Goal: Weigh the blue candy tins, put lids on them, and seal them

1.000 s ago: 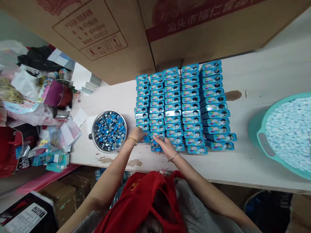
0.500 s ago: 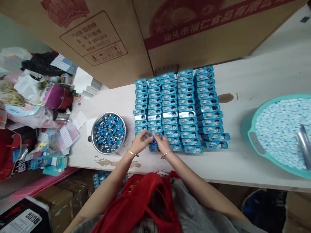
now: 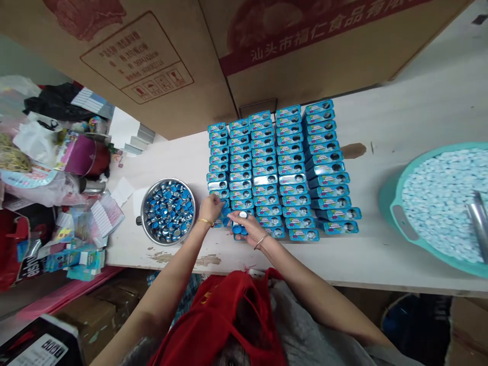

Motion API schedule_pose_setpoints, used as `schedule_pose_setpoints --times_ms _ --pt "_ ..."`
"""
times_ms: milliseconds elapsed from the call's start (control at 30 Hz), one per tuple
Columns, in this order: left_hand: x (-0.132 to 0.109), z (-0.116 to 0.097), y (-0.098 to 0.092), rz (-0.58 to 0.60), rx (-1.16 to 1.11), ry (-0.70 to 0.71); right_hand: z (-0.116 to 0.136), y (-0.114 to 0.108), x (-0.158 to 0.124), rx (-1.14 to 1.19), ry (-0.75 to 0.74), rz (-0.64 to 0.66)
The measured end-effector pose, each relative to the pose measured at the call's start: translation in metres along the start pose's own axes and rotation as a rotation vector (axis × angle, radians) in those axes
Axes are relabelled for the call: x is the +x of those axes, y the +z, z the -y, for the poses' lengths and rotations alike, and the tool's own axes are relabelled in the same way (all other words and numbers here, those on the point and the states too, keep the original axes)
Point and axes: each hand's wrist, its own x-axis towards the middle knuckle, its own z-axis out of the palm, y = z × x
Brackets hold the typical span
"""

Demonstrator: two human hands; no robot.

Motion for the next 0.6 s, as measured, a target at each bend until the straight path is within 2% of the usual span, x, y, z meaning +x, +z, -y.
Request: schedule_pose_setpoints --times_ms 167,267,367,467,533,600 --pt "0.019 -0.005 -0.007 0.122 0.219 -0.038 0.003 0.000 -0.003 -0.177 0.007 0.020" --pt "0.020 -0.006 -0.010 0.129 0.249 -0.042 0.002 0.001 -0.001 -0.257 -0.016 0.018" --pt "0.010 -0.007 -0.011 0.105 0.227 -0.012 -0.001 0.001 0.002 -0.299 -0.035 -0.003" --pt "-0.009 -0.010 -0.009 0.093 -0.015 0.077 -0.002 0.001 0.005 -0.368 -0.055 -0.043" --pt "-0.022 -0.012 -0.007 0.170 -0.243 0.139 -0.003 0.001 0.007 -0.417 -0.082 -0.063" --pt "-0.030 -0.014 -0.007 0.283 -0.377 0.162 -0.003 0.003 0.008 -0.444 -0.103 -0.084"
